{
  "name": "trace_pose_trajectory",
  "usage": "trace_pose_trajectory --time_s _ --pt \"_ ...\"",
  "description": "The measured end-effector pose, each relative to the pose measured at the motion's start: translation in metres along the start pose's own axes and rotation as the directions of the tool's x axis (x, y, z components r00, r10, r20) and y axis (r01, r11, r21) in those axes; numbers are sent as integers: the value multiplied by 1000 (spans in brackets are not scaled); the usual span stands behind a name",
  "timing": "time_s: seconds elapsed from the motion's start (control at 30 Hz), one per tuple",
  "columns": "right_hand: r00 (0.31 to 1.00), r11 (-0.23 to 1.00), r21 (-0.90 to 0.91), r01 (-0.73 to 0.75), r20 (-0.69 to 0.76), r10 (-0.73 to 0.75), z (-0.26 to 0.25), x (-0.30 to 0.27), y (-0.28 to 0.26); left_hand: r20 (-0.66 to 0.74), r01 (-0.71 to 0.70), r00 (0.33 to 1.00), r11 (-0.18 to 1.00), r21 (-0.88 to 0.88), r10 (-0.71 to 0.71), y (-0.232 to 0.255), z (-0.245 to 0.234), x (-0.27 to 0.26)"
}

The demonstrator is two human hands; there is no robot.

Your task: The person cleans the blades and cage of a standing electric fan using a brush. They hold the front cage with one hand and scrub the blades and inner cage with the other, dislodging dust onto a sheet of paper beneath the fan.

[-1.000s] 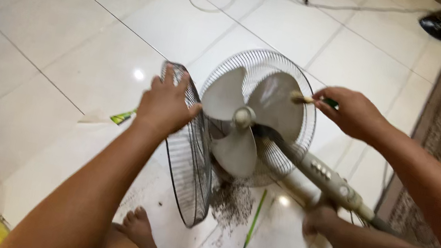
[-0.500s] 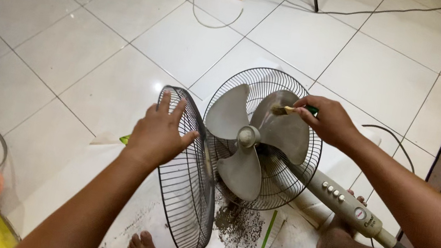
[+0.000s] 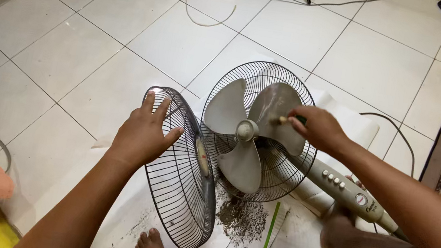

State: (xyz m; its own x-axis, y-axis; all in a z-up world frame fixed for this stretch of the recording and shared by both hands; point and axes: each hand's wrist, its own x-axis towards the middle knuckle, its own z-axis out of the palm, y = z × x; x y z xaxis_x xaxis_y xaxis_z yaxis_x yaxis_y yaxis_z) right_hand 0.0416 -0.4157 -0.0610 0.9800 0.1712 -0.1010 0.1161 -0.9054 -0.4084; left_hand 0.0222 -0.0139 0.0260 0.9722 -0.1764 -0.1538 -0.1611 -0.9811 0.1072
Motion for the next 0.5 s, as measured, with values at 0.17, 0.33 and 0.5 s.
trace_pose_trajectory --time_s 0.17,0.33,0.5 --pt "969 994 12 105 -224 -100 -10 -1 2 7 -47 999 999 24 47 6 1 3" --pt "995 999 48 26 -98 -21 -11 1 17 10 -73 997 997 -2 73 11 -1 4" --pt "993 981 185 -57 -89 74 -14 2 36 -10 -81 997 997 -17 80 15 0 6"
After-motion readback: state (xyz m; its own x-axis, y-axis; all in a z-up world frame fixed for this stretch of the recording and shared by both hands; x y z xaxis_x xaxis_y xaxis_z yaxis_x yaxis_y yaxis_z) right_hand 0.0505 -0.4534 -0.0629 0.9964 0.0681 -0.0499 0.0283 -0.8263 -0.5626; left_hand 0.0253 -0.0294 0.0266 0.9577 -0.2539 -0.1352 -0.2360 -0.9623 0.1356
